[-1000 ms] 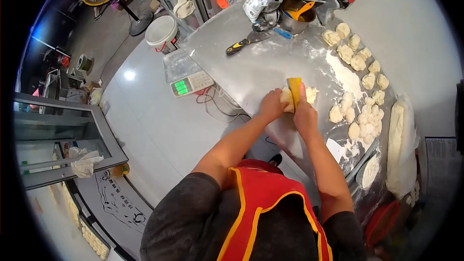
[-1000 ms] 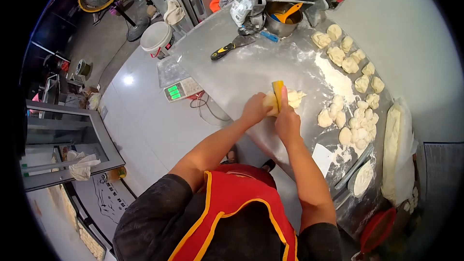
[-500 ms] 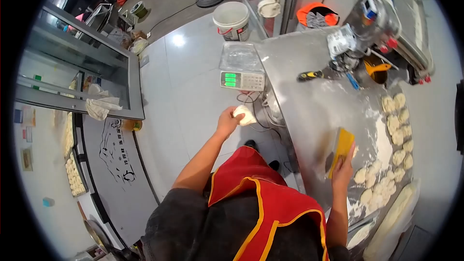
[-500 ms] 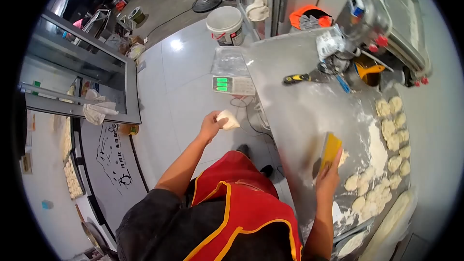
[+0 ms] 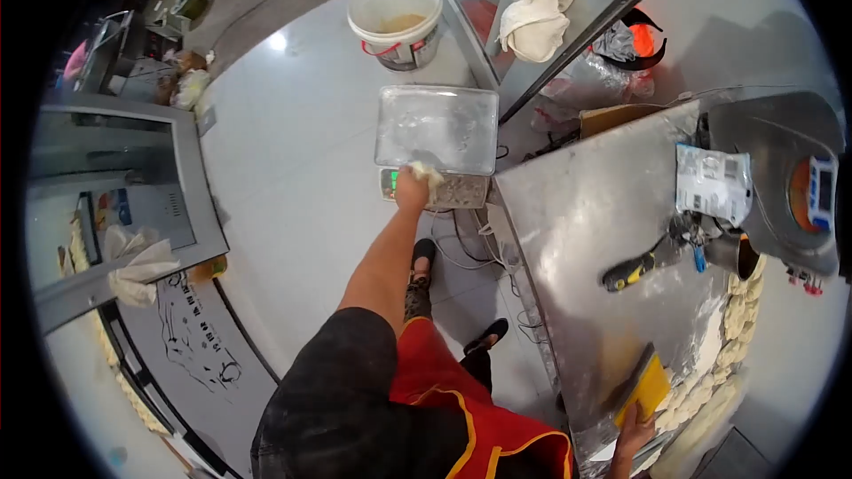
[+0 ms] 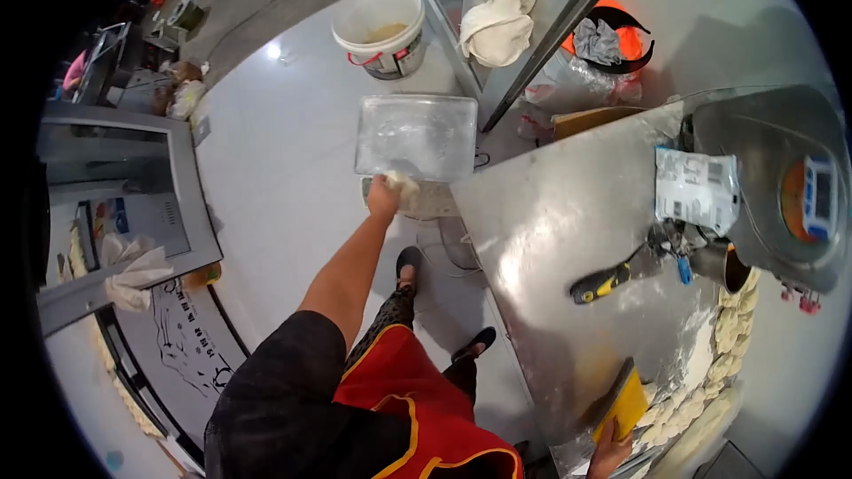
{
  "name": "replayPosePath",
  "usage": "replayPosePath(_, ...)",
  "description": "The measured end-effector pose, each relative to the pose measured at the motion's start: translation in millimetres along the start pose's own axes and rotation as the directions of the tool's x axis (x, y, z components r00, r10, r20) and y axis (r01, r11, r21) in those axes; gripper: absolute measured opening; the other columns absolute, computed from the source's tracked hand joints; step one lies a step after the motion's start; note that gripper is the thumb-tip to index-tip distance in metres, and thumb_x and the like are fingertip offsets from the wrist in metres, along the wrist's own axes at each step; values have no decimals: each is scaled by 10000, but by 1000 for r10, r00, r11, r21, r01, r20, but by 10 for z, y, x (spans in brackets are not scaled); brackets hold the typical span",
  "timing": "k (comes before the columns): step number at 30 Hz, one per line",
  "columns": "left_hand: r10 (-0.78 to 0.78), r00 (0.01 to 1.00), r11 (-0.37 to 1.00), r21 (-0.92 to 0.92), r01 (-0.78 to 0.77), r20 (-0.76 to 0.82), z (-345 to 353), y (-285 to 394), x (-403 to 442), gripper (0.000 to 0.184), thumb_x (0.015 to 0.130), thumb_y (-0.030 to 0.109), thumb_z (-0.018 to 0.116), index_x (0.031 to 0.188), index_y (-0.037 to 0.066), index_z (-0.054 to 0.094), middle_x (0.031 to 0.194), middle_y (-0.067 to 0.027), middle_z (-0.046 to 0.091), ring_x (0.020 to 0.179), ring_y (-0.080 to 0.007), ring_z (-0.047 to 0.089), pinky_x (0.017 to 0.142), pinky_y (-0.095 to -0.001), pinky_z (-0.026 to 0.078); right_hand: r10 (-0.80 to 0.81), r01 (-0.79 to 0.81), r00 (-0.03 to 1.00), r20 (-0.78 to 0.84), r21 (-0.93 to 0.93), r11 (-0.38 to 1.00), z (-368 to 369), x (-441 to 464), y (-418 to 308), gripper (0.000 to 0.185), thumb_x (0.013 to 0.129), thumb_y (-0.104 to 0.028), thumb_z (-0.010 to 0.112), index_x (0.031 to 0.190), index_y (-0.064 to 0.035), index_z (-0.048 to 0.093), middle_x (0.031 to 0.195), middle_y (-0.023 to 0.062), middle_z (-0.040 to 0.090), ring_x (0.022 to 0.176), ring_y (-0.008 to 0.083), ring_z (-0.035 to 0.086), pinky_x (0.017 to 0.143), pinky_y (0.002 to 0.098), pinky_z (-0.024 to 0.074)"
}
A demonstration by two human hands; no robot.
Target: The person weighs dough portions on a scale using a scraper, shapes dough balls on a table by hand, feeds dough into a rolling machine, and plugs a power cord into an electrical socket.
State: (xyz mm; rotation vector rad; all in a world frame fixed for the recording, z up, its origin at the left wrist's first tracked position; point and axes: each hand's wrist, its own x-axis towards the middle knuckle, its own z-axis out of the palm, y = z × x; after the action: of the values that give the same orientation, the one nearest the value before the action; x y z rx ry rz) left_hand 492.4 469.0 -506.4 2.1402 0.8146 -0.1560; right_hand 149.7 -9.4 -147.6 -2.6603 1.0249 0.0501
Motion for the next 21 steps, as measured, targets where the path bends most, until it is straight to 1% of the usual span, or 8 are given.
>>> replayPosePath(1,21,1000,999,43,-21,2,62,55,155,444,760,198,689,1121,-13,542,1055,-233,621,1000,-381,598,840,-427,474,18,-18,1000,10,8,1000,-6,-8,30,330,840,-147,664,1060,83,578,921,181,648,797,245,617,734,345,491)
replayPosePath(4,186,979,931,-333,-151,77,558,-353,760,470,775,205,686,1156,-21,528,1087,-242,609,1020,-391,586,862,-418,467,100,-99,995,-2,107,989,55,-26,103,347,857,-190,655,1075,71,586,924,152,643,802,225,602,735,333,486)
replayPosePath(5,312,938,925,-273,-263,154,692,-631,888,531,808,228,665,1252,0,483,1131,-172,618,1051,-301,591,910,-381,440,97,-98,995,16,110,989,34,-32,113,345,862,-196,652,1076,66,588,927,148,641,806,220,598,735,331,486)
replayPosePath(8,87,995,995,54,-90,55,666,-724,553,549,813,232,655,1276,-2,474,1160,-195,603,1070,-320,579,931,-375,431,123,-123,992,10,10,992,-3,-77,18,342,873,-211,645,1076,59,588,939,137,638,815,212,592,737,324,484)
replayPosePath(11,-165,943,985,95,143,289,223,-656,-37,516,830,271,619,1253,-1,502,1170,-233,591,1087,-369,566,920,-396,445,170,-173,984,43,78,982,-47,-49,-86,349,877,-223,644,1076,58,587,944,133,640,818,205,593,740,319,483)
replayPosePath(13,64,949,952,266,-150,308,174,-1059,-450,455,842,289,593,1190,-3,556,1100,-242,617,1028,-379,594,875,-406,471,146,-142,989,1,242,960,30,-48,-143,312,854,-151,666,1043,83,584,887,129,644,761,201,596,694,308,489)
replayPosePath(17,-216,763,971,213,106,609,-495,-658,-1312,280,840,249,542,959,14,637,936,-246,641,918,-407,605,824,-458,472,93,-92,996,-1,88,992,-14,-46,-56,310,859,-156,656,1052,75,582,887,138,647,757,220,605,695,326,492)
replayPosePath(21,-118,667,979,199,-47,736,-540,-1310,-1898,316,833,316,569,964,46,667,967,-208,655,945,-376,616,829,-445,481,-12,12,1000,-7,120,993,-20,9,46,309,854,-137,642,1069,72,567,902,203,652,779,299,638,712,367,500)
